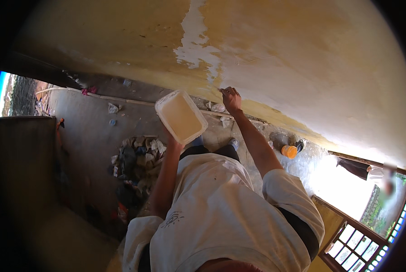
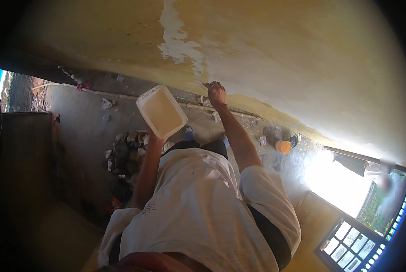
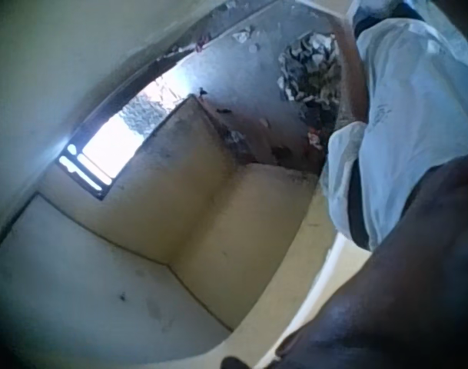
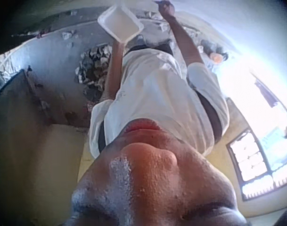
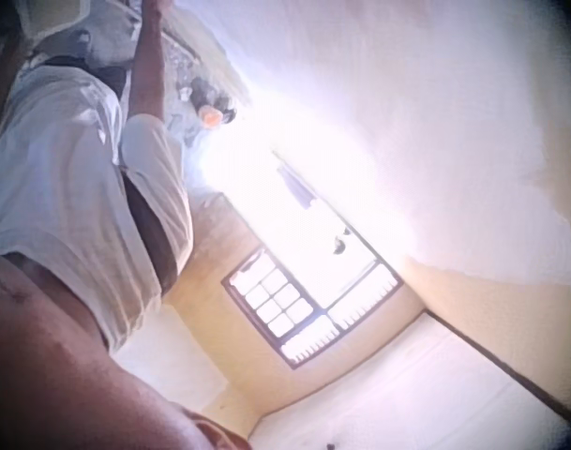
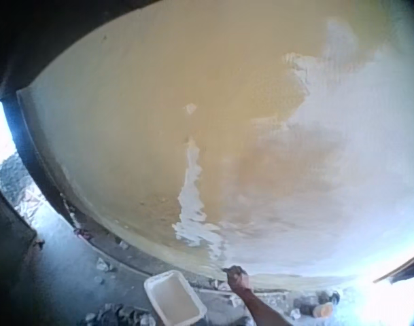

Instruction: The person applies plaster to a wall using a spatula while holding a container of the plaster.

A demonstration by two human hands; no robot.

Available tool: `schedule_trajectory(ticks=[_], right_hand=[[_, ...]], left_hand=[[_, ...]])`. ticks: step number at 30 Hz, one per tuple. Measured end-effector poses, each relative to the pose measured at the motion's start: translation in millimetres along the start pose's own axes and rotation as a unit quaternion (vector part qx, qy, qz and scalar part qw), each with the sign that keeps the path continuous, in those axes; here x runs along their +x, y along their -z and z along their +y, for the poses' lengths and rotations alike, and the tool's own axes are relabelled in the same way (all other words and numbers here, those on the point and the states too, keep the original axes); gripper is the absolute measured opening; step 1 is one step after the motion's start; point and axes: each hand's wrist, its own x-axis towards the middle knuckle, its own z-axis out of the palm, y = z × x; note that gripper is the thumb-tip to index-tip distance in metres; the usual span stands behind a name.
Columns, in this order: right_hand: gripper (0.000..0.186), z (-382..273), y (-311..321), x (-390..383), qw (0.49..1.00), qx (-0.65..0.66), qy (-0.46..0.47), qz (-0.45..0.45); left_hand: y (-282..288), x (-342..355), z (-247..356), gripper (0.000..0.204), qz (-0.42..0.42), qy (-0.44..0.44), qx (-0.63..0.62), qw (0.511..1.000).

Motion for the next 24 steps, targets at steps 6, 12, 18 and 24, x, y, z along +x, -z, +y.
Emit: schedule_trajectory(ticks=[6,12,18,24], right_hand=[[0.025,12,-13,11,0.999,-0.024,0.014,0.02],[0.023,6,29,24,0.994,-0.043,0.025,0.102],[0.021,-37,151,84,0.977,-0.031,0.076,0.198],[0.016,-88,270,138,0.939,-0.037,0.139,0.312]], left_hand=[[34,-27,8,0.061,0.072,-0.028,-0.006,0.997],[34,-29,6,0.061,0.052,-0.009,0.0,0.999],[23,3,-14,0.058,-0.057,0.029,-0.011,0.998],[-50,15,-18,0.057,-0.093,0.024,0.049,0.994]])
